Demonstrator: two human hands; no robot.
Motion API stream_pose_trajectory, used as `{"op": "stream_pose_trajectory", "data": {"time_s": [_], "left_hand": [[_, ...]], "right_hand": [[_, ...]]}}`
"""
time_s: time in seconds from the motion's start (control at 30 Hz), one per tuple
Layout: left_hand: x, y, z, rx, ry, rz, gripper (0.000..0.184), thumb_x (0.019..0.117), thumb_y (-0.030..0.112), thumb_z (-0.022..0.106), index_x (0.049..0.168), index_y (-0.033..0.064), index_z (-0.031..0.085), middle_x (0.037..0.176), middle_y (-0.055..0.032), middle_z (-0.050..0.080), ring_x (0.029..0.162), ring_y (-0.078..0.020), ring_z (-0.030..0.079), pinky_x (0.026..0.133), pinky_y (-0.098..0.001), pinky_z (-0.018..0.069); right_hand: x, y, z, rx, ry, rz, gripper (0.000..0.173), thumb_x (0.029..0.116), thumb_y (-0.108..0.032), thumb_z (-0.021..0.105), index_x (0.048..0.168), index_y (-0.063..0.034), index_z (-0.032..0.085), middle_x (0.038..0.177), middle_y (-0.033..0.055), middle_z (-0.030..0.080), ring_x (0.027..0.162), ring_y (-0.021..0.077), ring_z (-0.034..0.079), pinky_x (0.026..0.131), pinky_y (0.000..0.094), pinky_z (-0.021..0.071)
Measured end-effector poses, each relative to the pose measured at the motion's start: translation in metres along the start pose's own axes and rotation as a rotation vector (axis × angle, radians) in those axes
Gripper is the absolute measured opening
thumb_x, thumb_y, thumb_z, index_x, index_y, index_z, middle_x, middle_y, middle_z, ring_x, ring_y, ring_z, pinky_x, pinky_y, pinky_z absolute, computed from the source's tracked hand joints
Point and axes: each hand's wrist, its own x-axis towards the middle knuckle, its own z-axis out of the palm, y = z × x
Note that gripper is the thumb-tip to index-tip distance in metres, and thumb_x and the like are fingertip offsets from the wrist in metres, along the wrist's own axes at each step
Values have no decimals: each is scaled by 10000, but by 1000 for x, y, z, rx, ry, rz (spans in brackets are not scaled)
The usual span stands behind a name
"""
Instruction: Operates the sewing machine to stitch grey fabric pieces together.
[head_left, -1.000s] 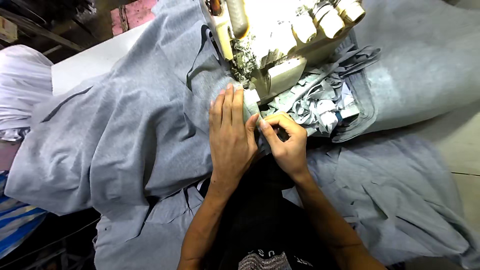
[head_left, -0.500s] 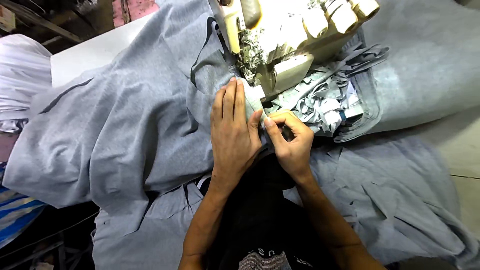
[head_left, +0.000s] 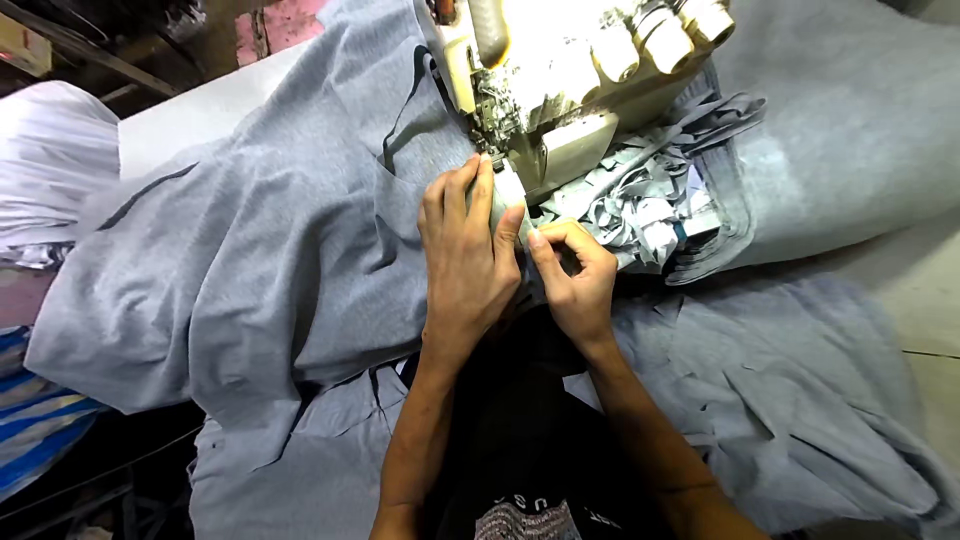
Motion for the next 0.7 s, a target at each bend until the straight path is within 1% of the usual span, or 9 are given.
{"op": "stream_pose_trajectory", "data": {"time_s": [0.03,0.1,0.2,0.33,0.47,0.53,0.6,0.67,0.7], "left_hand": [[-1,-2,0,-13,12,10,510,1082,344,431,1487,50,528,1551,-100,480,1442,-281,403,1204,-479,288],[-6,-7,1,3,48,34,480,1079,318,439,1453,38,550,1534,-109,509,1470,-253,416,1255,-506,239],[-13,-14,6,99,50,75,503,1082,334,417,1482,50,528,1568,-105,484,1507,-265,370,1264,-558,181],[-17,-15,7,152,37,74,513,1094,335,368,1514,69,495,1590,-92,460,1519,-266,348,1260,-552,190],[-18,-12,5,161,45,47,506,1093,344,376,1494,74,525,1567,-100,490,1508,-276,369,1259,-551,199],[-18,-13,2,179,79,25,490,1089,355,394,1449,77,576,1521,-99,539,1475,-285,415,1242,-552,223],[-16,-14,0,191,106,-4,461,1078,354,432,1413,95,612,1482,-93,564,1424,-287,453,1198,-539,274],[-11,-15,-4,206,130,-27,414,1054,330,485,1357,102,652,1410,-102,596,1330,-313,495,1084,-513,364],[-6,-15,-7,213,130,-38,393,1047,326,500,1327,103,661,1366,-110,606,1282,-327,510,1024,-509,390]], "right_hand": [[0,1,0,-3,-2,2,138,990,-153,642,910,-65,713,932,14,686,826,74,633,693,230,528],[-1,2,-1,-6,-4,7,141,986,-158,641,909,-69,718,948,17,696,850,81,645,717,243,540],[0,2,0,-2,-4,11,130,983,-144,642,908,-66,715,939,18,691,838,81,644,697,236,539],[1,2,0,-9,-11,4,131,983,-136,643,911,-55,718,946,25,696,845,83,646,702,237,539],[2,-1,-2,-21,-38,13,129,975,-141,648,904,-63,722,951,23,700,873,90,650,730,250,544],[3,-3,-2,-22,-62,25,130,973,-151,649,907,-70,726,959,16,706,870,87,645,726,253,534],[3,-4,-1,-20,-84,31,130,974,-157,648,919,-71,728,945,7,698,828,76,624,688,242,513],[3,-3,1,-25,-103,22,134,976,-163,646,921,-70,726,936,3,698,798,69,616,667,239,505],[3,-3,2,-24,-111,17,137,976,-163,644,919,-69,725,936,3,698,794,69,612,668,244,501]]}}
